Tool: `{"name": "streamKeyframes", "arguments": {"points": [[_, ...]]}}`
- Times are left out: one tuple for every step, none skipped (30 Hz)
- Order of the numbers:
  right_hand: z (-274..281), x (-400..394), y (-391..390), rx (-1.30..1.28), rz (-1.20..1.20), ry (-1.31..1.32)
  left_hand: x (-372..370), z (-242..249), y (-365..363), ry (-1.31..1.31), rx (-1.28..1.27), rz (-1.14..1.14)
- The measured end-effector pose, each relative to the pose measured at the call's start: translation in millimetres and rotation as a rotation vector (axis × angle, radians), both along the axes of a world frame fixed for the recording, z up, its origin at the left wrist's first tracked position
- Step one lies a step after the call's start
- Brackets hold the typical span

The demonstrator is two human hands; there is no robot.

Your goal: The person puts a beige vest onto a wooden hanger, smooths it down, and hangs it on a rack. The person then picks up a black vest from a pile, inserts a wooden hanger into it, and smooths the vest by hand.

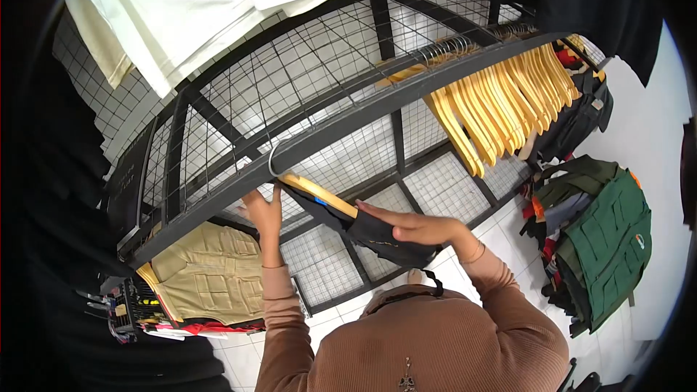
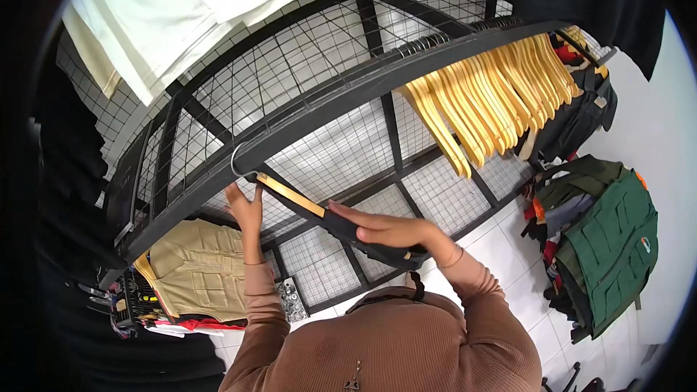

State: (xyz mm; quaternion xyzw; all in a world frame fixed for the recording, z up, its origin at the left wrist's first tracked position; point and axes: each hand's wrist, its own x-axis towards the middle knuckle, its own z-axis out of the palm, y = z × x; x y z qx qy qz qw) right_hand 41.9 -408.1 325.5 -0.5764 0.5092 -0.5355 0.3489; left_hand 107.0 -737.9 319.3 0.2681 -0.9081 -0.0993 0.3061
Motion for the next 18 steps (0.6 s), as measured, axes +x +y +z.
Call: {"name": "streamKeyframes", "arguments": {"points": [[-1.7,14.7,-1.5,-0.033,-0.059,-0.01,1.5,-3.5,2.7,0.093,0.067,-0.077],[-2.3,29.1,-3.2,-0.065,-0.118,-0.02,3.4,-6.8,7.1,0.186,0.135,-0.154],[-2.4,42.2,-5.5,-0.098,-0.178,-0.03,8.1,-6.3,15.6,0.181,0.135,-0.163],[-1.1,54.3,-8.4,-0.099,-0.188,-0.035,16.3,-0.7,28.2,0.246,0.239,-0.254],[1.3,66.2,-11.4,-0.117,-0.236,-0.014,26.4,6.7,42.5,0.309,0.344,-0.344],[3.0,78.2,-15.1,-0.135,-0.286,0.007,36.7,13.1,56.3,0.369,0.449,-0.435],[2.1,91.1,-20.4,-0.153,-0.339,0.025,48.8,18.0,69.8,0.354,0.449,-0.449],[-1.3,104.6,-28.0,-0.158,-0.36,0.015,61.9,23.0,83.5,0.387,0.682,-0.576],[-6.0,118.2,-37.1,-0.166,-0.401,-0.007,73.6,28.0,95.4,0.414,0.921,-0.698],[-12.0,132.4,-46.4,-0.173,-0.442,-0.028,85.3,33.1,107.7,0.394,0.925,-0.714],[-19.0,147.0,-55.3,-0.179,-0.483,-0.05,97.2,37.7,119.0,0.362,0.993,-0.822],[-29.6,163.3,-66.2,-0.181,-0.505,-0.06,105.5,40.3,123.1,0.327,1.061,-0.928],[-44.7,179.9,-78.1,-0.182,-0.516,-0.044,109.8,41.0,122.2,0.306,1.067,-0.939],[-60.4,191.4,-86.5,-0.183,-0.525,-0.028,112.7,41.6,121.7,0.221,0.99,-0.905],[-77.4,197.8,-91.4,-0.185,-0.542,-0.039,115.8,41.7,121.3,0.138,0.909,-0.87],[-97.7,202.8,-96.1,0.021,-0.485,-0.081,119.8,40.9,121.0,0.056,0.825,-0.836],[-117.1,205.6,-100.9,0.222,-0.426,-0.121,122.4,40.3,117.4,0.038,0.822,-0.85],[-131.7,207.3,-105.2,0.419,-0.363,-0.162,122.4,40.3,109.9,0.002,0.847,-0.868]]}}
